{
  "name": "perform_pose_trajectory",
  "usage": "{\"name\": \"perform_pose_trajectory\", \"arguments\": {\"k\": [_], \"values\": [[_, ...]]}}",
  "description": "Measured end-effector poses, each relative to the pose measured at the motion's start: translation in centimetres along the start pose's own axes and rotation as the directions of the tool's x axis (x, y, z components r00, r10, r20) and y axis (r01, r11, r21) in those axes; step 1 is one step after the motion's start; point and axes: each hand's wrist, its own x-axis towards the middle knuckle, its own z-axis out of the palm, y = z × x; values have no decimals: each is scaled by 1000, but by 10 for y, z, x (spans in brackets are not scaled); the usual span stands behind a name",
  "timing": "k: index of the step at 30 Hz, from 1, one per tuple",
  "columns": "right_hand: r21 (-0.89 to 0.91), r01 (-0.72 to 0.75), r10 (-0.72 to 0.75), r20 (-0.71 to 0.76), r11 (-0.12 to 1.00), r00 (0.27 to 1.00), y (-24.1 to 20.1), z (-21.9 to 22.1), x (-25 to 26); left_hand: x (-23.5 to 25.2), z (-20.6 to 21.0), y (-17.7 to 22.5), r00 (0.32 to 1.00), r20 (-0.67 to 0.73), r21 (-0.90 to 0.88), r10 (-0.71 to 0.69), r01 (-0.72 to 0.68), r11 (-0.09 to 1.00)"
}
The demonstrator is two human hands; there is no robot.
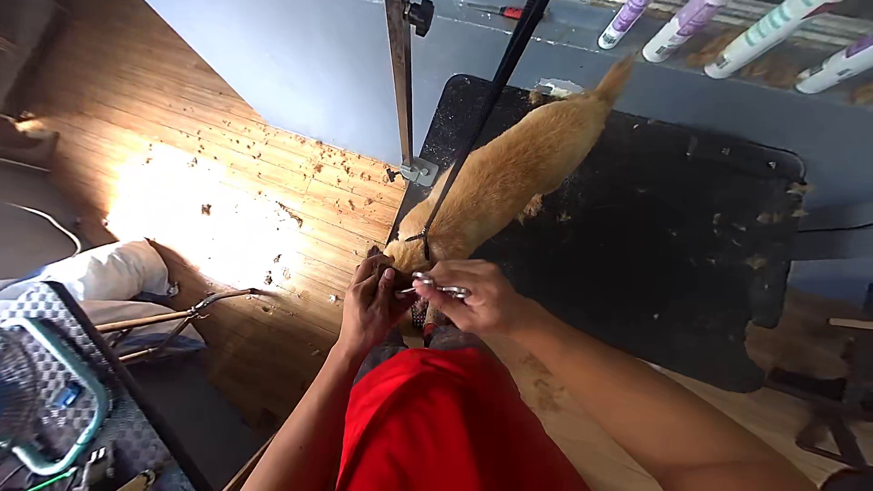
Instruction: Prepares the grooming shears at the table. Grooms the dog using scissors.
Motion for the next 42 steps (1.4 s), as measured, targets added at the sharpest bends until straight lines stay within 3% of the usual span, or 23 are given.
{"name": "perform_pose_trajectory", "arguments": {"k": [2, 6, 9, 11, 14, 16, 18, 20, 24, 26, 30, 33, 36, 38, 40, 41, 42], "values": [[-22, -2, 2, 20, 1000, 1000, 8, 0, 3, 0, 0, 0, 1000, -5, -8, -18, 18, 1000], [-113, 68, -34, 280, 991, 959, 12, 0, 7, 1, 1, -5, 1000, 5, -26, 2, -2, 1000], [-150, 159, -94, 369, 976, 925, 15, 6, 15, 3, 4, -10, 998, 3, -44, 65, -65, 997], [-144, 45, 20, 418, 988, 908, 13, 10, 22, 5, 1, -11, 996, 35, -52, 80, -78, 996], [-112, -331, 337, 539, 937, 772, 11, 6, 42, 4, 3, -18, 993, 28, -55, 118, -116, 992], [-99, -477, 459, 498, 873, 736, 14, 5, 50, 5, 2, -20, 991, 27, -55, 134, -132, 990], [-79, -519, 517, 295, 851, 803, 19, 17, 41, 4, 4, -22, 989, 15, -66, 150, -149, 987], [-84, -550, 556, 173, 831, 813, 23, 32, 28, 4, 5, -25, 989, 3, -62, 145, -144, 988], [-83, -652, 657, 139, 753, 741, 20, 42, 20, 6, 8, -28, 991, 4, -60, 135, -135, 989], [-28, -663, 655, 190, 748, 732, 23, 37, 24, 6, 8, -28, 990, 24, -58, 137, -136, 989], [7, -622, 591, 301, 783, 748, 25, 16, 34, 8, 6, -28, 982, 64, -79, 177, -172, 982], [-40, -392, 392, 197, 919, 899, 24, 28, 17, 5, 8, -27, 981, 54, -82, 189, -184, 980], [-155, -275, 294, 113, 949, 949, 13, 49, 2, -3, 7, -28, 983, 55, -45, 174, -171, 984], [-145, -298, 328, 278, 944, 903, 4, 39, 8, 0, 11, -35, 986, 43, -74, 161, -157, 985], [-125, -402, 402, 539, 907, 740, 0, 25, 21, 2, 14, -42, 985, 26, -81, 168, -165, 983], [-137, -447, 429, 617, 884, 660, 0, 21, 26, 2, 15, -43, 985, 17, -67, 173, -171, 983], [-142, -466, 440, 642, 873, 628, 1, 19, 29, 1, 15, -44, 985, 12, -53, 173, -173, 984]]}}
